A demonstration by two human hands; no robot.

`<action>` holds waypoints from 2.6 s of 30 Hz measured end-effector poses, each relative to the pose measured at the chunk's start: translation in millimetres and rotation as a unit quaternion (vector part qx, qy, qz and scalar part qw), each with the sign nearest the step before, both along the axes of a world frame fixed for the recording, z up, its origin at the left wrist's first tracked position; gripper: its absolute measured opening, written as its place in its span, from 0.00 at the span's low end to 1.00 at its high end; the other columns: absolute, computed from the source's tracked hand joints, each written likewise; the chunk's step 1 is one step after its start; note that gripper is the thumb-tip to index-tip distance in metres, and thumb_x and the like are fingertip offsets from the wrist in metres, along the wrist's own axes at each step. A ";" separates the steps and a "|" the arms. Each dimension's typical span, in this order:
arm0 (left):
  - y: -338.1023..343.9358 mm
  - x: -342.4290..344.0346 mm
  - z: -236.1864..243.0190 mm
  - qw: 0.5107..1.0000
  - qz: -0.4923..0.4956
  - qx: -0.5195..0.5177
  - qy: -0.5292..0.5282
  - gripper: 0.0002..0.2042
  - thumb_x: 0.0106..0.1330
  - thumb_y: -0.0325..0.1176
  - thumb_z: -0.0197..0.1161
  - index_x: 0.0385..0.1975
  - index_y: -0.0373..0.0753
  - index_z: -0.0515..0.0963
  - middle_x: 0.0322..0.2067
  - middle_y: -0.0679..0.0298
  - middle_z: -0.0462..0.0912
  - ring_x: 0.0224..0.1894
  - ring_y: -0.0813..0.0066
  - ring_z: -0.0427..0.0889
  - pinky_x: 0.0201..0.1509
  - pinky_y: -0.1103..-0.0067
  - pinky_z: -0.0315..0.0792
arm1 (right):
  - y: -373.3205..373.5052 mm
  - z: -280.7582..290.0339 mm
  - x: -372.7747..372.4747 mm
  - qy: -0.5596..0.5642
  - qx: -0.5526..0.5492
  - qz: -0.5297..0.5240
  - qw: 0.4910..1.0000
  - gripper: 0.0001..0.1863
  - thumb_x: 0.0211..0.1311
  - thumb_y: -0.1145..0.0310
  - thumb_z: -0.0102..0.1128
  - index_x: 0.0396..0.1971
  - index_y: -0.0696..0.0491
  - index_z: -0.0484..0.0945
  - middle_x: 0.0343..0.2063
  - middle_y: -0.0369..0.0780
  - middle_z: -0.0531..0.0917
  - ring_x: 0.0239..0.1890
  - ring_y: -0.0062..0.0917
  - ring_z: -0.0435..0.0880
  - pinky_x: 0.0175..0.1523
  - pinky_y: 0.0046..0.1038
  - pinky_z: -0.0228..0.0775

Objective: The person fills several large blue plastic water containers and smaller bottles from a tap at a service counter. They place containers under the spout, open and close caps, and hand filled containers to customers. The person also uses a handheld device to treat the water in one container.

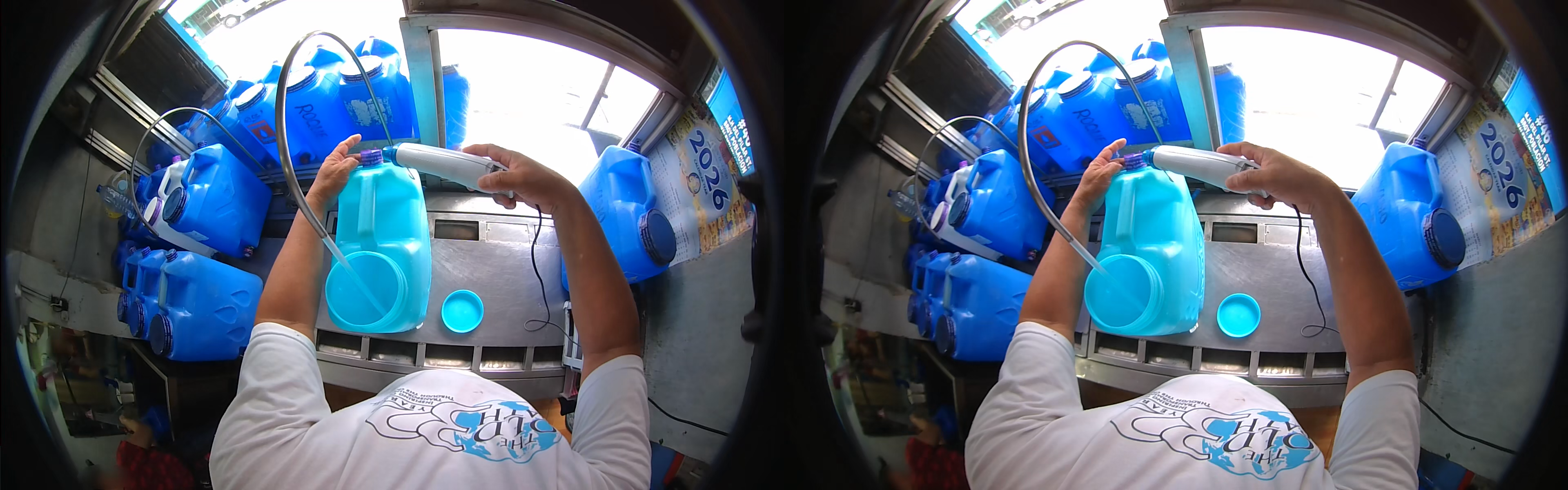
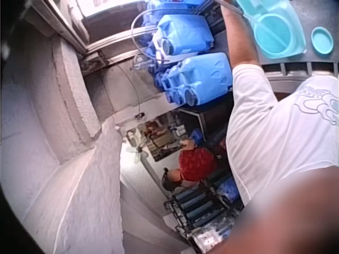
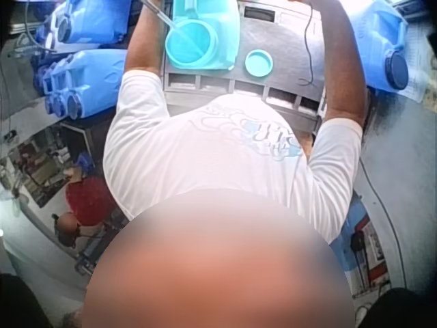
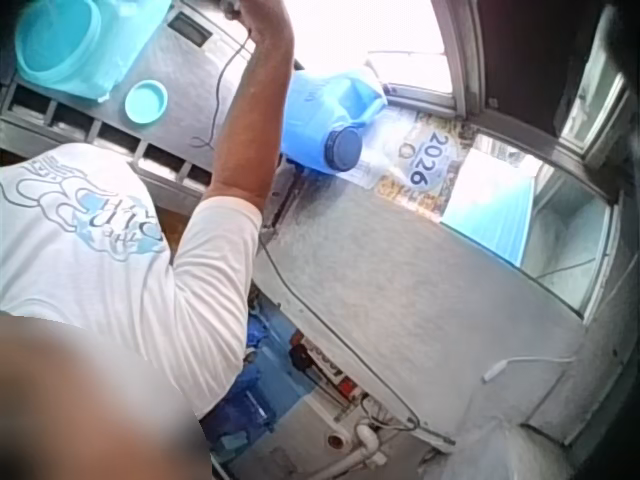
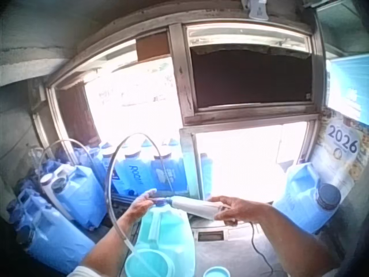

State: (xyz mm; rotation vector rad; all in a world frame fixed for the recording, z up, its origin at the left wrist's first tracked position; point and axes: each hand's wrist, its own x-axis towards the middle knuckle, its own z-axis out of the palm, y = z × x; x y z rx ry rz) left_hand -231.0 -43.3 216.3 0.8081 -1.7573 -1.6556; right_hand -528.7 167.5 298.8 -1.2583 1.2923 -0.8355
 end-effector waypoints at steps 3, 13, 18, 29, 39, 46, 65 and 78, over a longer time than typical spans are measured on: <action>2.0 -3.7 2.0 0.997 0.035 -0.043 -0.045 0.30 0.59 0.18 0.46 0.65 0.32 0.55 0.48 0.49 0.75 0.44 0.71 0.81 0.46 0.82 0.80 | -1.9 0.6 -0.9 0.012 -0.002 -0.001 1.000 0.44 0.45 0.54 0.70 0.63 0.55 0.63 0.35 0.46 0.73 0.24 0.20 0.73 0.25 0.19 0.67; 1.5 -4.4 -1.6 0.998 0.049 -0.042 -0.024 0.30 0.59 0.16 0.47 0.65 0.31 0.55 0.47 0.50 0.77 0.44 0.70 0.82 0.46 0.80 0.80 | -4.3 1.6 0.2 0.002 0.012 0.021 1.000 0.44 0.45 0.55 0.69 0.63 0.55 0.63 0.35 0.46 0.72 0.24 0.20 0.72 0.25 0.19 0.66; 1.2 -6.4 -0.6 0.999 0.030 -0.021 -0.018 0.29 0.60 0.17 0.47 0.65 0.31 0.56 0.47 0.50 0.77 0.44 0.70 0.82 0.45 0.81 0.80 | -6.5 -2.5 -0.2 0.005 -0.003 0.010 1.000 0.44 0.46 0.55 0.68 0.63 0.55 0.62 0.31 0.44 0.72 0.20 0.17 0.71 0.21 0.18 0.66; -1.4 -7.0 -7.5 0.999 0.043 0.002 0.032 0.30 0.58 0.16 0.49 0.64 0.33 0.57 0.47 0.52 0.76 0.40 0.74 0.80 0.45 0.83 0.78 | -10.4 4.8 7.6 0.017 -0.008 -0.001 1.000 0.42 0.45 0.54 0.69 0.62 0.53 0.65 0.36 0.46 0.73 0.26 0.21 0.73 0.27 0.20 0.68; -3.6 -3.0 -8.8 0.997 0.054 -0.054 -0.029 0.27 0.57 0.17 0.47 0.61 0.35 0.62 0.43 0.55 0.77 0.39 0.76 0.80 0.45 0.83 0.78 | -10.2 9.0 3.9 0.053 0.024 0.010 0.998 0.43 0.44 0.53 0.70 0.62 0.51 0.66 0.39 0.48 0.73 0.27 0.22 0.73 0.28 0.21 0.69; -8.3 -1.0 -8.7 0.996 0.039 -0.052 -0.053 0.28 0.56 0.16 0.46 0.61 0.34 0.62 0.46 0.53 0.76 0.42 0.75 0.80 0.47 0.82 0.78 | -14.3 7.1 4.3 0.047 0.000 0.004 0.999 0.42 0.44 0.53 0.69 0.62 0.52 0.66 0.36 0.46 0.74 0.25 0.21 0.73 0.27 0.20 0.69; 7.8 -7.5 5.5 0.999 0.038 -0.006 -0.017 0.29 0.57 0.17 0.48 0.63 0.35 0.61 0.47 0.55 0.77 0.41 0.76 0.81 0.45 0.83 0.79 | -26.8 16.2 -0.1 0.099 0.007 -0.031 0.995 0.38 0.49 0.56 0.68 0.61 0.50 0.68 0.38 0.47 0.77 0.25 0.20 0.72 0.29 0.21 0.68; -5.7 -6.1 -7.9 1.000 0.023 -0.009 -0.011 0.27 0.58 0.17 0.49 0.61 0.33 0.64 0.47 0.54 0.77 0.43 0.75 0.80 0.46 0.83 0.78 | -35.7 30.5 -2.6 0.110 -0.015 -0.004 0.994 0.37 0.49 0.60 0.67 0.61 0.54 0.68 0.36 0.47 0.77 0.21 0.19 0.71 0.26 0.20 0.67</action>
